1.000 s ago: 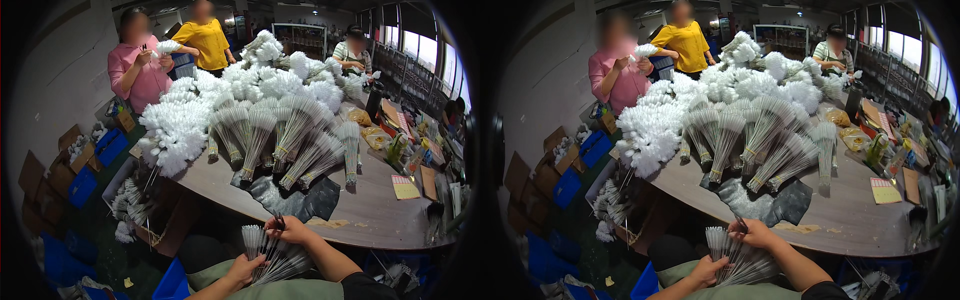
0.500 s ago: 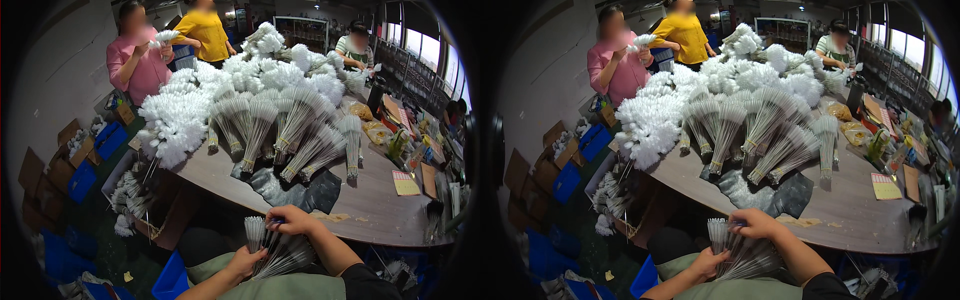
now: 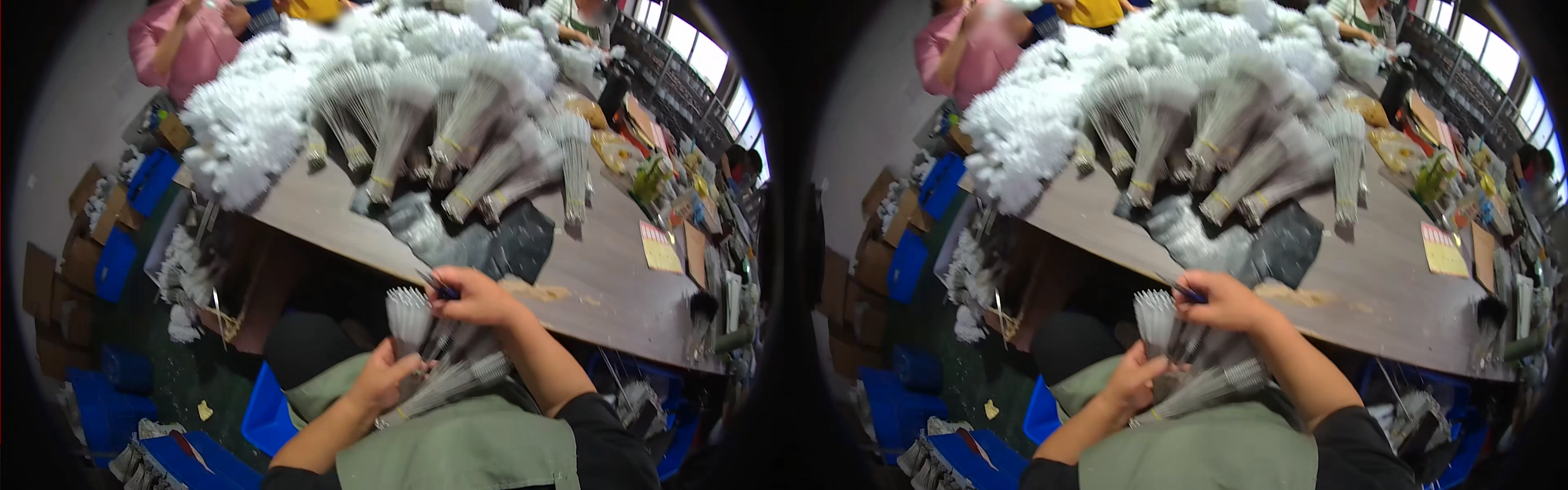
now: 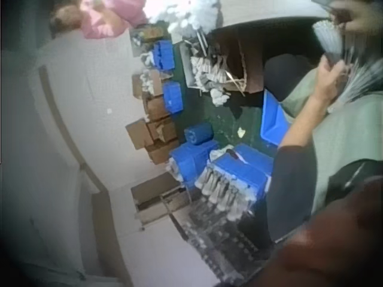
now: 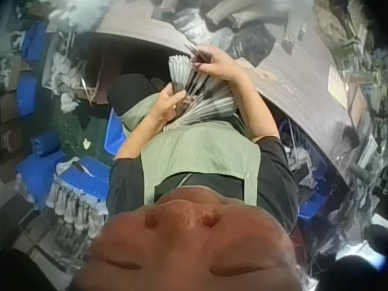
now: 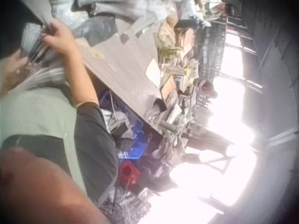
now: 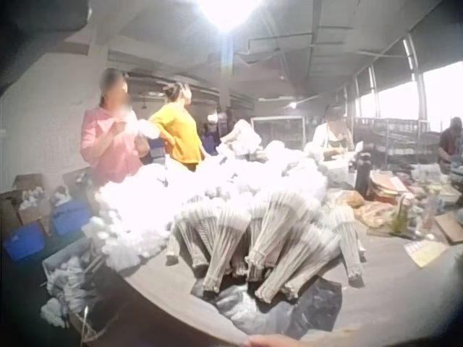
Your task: Sorting and preparing bundles of small cleaning brushes using small metal snips.
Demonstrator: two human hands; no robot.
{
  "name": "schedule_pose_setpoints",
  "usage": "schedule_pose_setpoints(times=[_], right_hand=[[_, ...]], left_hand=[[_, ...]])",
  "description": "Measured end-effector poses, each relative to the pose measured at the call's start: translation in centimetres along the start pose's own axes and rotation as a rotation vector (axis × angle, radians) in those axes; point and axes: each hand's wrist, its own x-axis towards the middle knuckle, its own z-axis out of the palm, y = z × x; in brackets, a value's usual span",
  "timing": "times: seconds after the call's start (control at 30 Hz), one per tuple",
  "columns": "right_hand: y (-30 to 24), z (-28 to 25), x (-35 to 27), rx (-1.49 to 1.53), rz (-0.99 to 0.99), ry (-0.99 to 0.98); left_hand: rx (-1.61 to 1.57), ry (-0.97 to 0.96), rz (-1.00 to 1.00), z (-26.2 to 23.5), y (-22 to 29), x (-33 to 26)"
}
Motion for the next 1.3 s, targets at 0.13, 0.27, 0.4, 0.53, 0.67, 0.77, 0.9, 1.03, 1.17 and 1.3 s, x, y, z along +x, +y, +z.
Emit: schedule_pose_setpoints(times=[0.13,0.27,0.4,0.53,0.67,0.77,0.9,1.03,1.17,1.3], right_hand=[[1.0,-0.1,-1.7,-0.059,-0.033,0.063],[1.7,0.2,-2.2,0.019,-0.028,0.029],[1.6,-0.2,-1.7,0.241,0.033,-0.065],[0.7,0.1,-2.0,-0.011,-0.059,-0.025],[0.8,-0.1,-2.3,0.056,-0.026,-0.046],[1.1,0.2,-2.5,-0.036,-0.030,-0.009],[1.2,0.6,-3.0,0.019,-0.054,-0.019],[1.6,0.6,-2.6,-0.014,-0.087,-0.012],[0.6,0.8,-1.8,-0.006,-0.001,0.064],[1.7,0.8,-1.0,0.051,0.012,0.061]], left_hand=[[-0.068,-0.018,-0.003,0.3,-0.7,-0.3],[-0.089,-0.129,-0.017,-0.4,-0.9,-0.4],[-0.052,-0.122,0.028,-0.3,-0.7,0.0],[0.036,-0.132,0.041,-0.1,0.1,0.2],[0.033,-0.186,0.036,-0.2,0.2,0.3],[0.013,-0.184,0.034,0.3,0.3,-0.2],[0.036,-0.182,-0.024,-0.4,-0.1,-0.2],[0.021,-0.036,-0.016,-0.5,-0.8,-0.4],[-0.042,-0.003,0.043,0.2,-0.4,-0.2],[-0.049,0.068,0.013,0.0,-0.4,-0.2]])
